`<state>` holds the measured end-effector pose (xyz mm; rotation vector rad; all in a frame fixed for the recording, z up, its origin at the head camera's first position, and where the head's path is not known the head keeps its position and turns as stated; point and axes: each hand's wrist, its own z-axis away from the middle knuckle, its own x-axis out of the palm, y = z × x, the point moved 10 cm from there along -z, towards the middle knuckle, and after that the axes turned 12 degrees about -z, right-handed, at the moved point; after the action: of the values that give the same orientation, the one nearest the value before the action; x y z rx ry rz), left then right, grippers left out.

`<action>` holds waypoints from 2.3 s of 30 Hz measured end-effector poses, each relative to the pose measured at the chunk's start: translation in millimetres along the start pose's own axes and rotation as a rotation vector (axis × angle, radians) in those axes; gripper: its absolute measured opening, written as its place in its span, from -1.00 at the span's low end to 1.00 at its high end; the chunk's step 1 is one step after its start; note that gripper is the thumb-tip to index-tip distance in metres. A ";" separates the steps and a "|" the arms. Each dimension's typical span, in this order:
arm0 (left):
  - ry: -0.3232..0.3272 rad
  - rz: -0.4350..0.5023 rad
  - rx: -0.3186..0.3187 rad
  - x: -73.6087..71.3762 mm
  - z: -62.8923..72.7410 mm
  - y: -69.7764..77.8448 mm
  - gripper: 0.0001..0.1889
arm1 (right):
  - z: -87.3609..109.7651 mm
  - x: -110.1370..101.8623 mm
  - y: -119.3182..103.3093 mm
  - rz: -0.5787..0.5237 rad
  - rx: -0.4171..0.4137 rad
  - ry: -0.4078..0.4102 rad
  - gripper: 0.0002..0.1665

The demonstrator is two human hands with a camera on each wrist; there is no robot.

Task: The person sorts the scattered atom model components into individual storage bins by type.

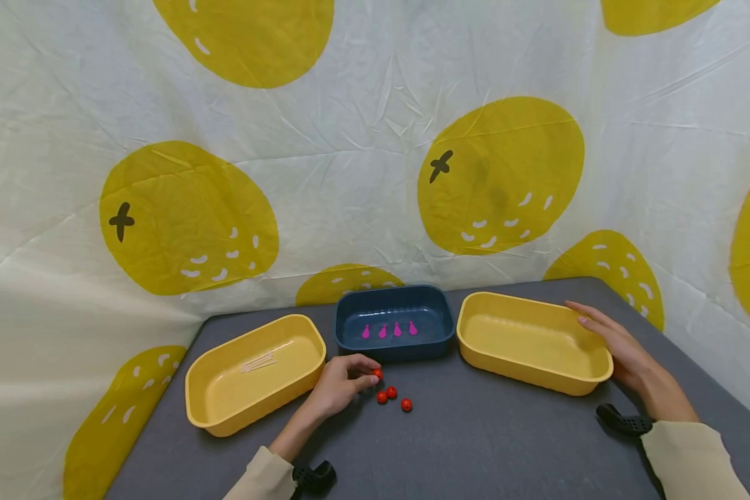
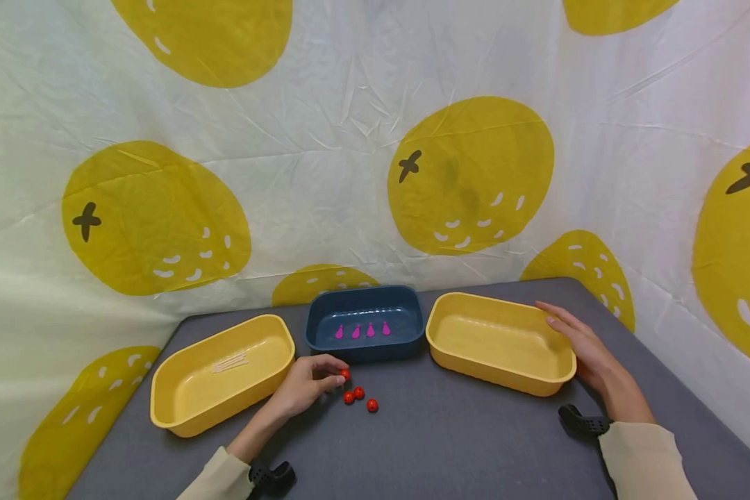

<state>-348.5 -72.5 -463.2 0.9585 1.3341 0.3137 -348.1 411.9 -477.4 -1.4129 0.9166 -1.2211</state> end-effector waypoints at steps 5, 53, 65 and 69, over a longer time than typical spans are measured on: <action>0.019 -0.022 0.039 -2.6 2.1 10.1 -0.76 | 0.8 1.4 -2.4 -0.001 -0.013 -0.006 -0.33; 0.207 0.121 0.076 -18.8 13.2 41.5 -0.74 | 4.0 6.3 -2.3 -0.045 -0.047 -0.022 -0.38; 0.226 0.136 0.049 -24.8 2.0 44.5 -0.74 | 4.9 3.1 0.0 -0.022 -0.032 -0.014 -0.33; 0.229 0.111 0.082 -27.8 -4.7 53.5 -0.75 | 4.5 1.9 2.0 -0.002 -0.020 -0.001 -0.32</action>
<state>-343.0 -57.8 -404.8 1.0923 1.5139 0.4679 -343.2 410.6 -478.9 -1.4304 0.9292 -1.2160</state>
